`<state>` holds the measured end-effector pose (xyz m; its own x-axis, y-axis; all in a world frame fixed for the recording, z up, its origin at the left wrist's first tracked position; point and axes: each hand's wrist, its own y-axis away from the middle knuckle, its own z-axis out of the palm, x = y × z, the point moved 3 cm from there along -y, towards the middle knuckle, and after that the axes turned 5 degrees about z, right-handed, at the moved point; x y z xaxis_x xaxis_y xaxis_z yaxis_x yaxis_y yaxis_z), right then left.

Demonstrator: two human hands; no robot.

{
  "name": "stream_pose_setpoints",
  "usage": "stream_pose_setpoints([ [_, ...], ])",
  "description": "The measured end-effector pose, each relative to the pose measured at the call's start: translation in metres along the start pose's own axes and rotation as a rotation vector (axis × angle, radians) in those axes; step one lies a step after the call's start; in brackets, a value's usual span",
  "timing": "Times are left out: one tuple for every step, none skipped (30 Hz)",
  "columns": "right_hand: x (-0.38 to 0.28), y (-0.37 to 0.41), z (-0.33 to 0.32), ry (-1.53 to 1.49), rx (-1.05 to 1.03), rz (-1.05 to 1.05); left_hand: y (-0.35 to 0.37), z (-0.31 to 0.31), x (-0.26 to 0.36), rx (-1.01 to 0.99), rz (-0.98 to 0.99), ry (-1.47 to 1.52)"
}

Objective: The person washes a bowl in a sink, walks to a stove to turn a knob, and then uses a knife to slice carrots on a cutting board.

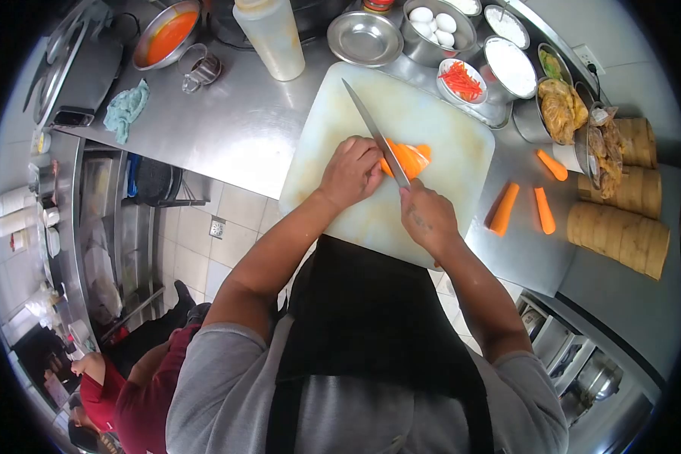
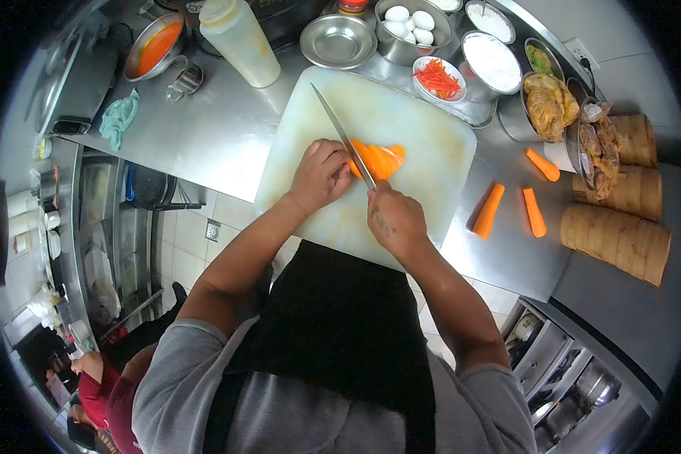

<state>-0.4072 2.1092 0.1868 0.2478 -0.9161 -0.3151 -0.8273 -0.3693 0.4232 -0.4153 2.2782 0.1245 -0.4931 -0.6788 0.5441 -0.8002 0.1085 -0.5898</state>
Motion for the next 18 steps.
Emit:
stream_pose_setpoints([
  [-0.004, 0.006, -0.007, 0.008, 0.006, 0.002, 0.0, 0.0, -0.001, 0.017, 0.01, -0.008],
  [-0.005, 0.013, -0.012, 0.009, 0.006, 0.001, 0.0, 0.0, -0.001, 0.032, 0.022, -0.015],
  [-0.004, 0.02, -0.017, 0.029, -0.01, -0.025, 0.0, 0.0, -0.001, 0.032, 0.025, -0.015],
  [-0.004, 0.025, -0.021, 0.049, -0.026, -0.051, 0.0, 0.0, 0.0, 0.029, 0.017, -0.012],
  [-0.006, 0.031, -0.026, 0.05, -0.025, -0.051, 0.0, 0.0, 0.0, 0.026, 0.006, -0.008],
  [-0.006, 0.036, -0.029, 0.042, -0.064, -0.027, 0.0, 0.0, -0.001, 0.027, 0.004, -0.007],
  [-0.005, 0.038, -0.03, 0.034, -0.105, -0.003, 0.0, 0.0, -0.001, 0.02, 0.005, 0.0],
  [-0.003, 0.033, -0.021, 0.035, -0.11, -0.002, 0.001, 0.0, -0.001, 0.012, 0.004, 0.006],
  [0.001, 0.023, -0.006, 0.011, -0.037, -0.071, 0.001, 0.0, -0.001, 0.009, -0.001, 0.008],
  [0.003, 0.013, 0.008, -0.012, 0.035, -0.14, 0.001, 0.0, 0.0, 0.011, 0.006, 0.002],
  [0.003, 0.002, 0.021, -0.011, 0.033, -0.141, 0.001, 0.0, 0.001, 0.016, 0.014, -0.004],
  [0.0, -0.012, 0.032, -0.004, 0.057, -0.094, 0.0, 0.0, 0.0, 0.019, 0.015, -0.008],
  [-0.003, -0.021, 0.034, 0.001, 0.084, -0.051, 0.0, 0.0, -0.001, 0.016, 0.005, 0.006],
  [-0.002, -0.021, 0.033, -0.003, 0.087, -0.054, 0.001, -0.001, -0.002, 0.006, -0.004, 0.021],
  [0.0, -0.019, 0.031, -0.015, 0.069, -0.048, 0.003, -0.002, 0.001, 0.001, 0.002, 0.022],
  [0.002, -0.02, 0.027, -0.023, 0.059, -0.045, 0.003, -0.003, 0.001, 0.024, -0.026, -0.021],
  [0.003, -0.022, 0.024, -0.02, 0.071, -0.045, 0.0, -0.003, 0.001, 0.051, -0.054, -0.063],
  [0.004, -0.022, 0.024, -0.018, 0.066, -0.038, 0.0, -0.001, 0.0, 0.054, -0.051, -0.062],
])
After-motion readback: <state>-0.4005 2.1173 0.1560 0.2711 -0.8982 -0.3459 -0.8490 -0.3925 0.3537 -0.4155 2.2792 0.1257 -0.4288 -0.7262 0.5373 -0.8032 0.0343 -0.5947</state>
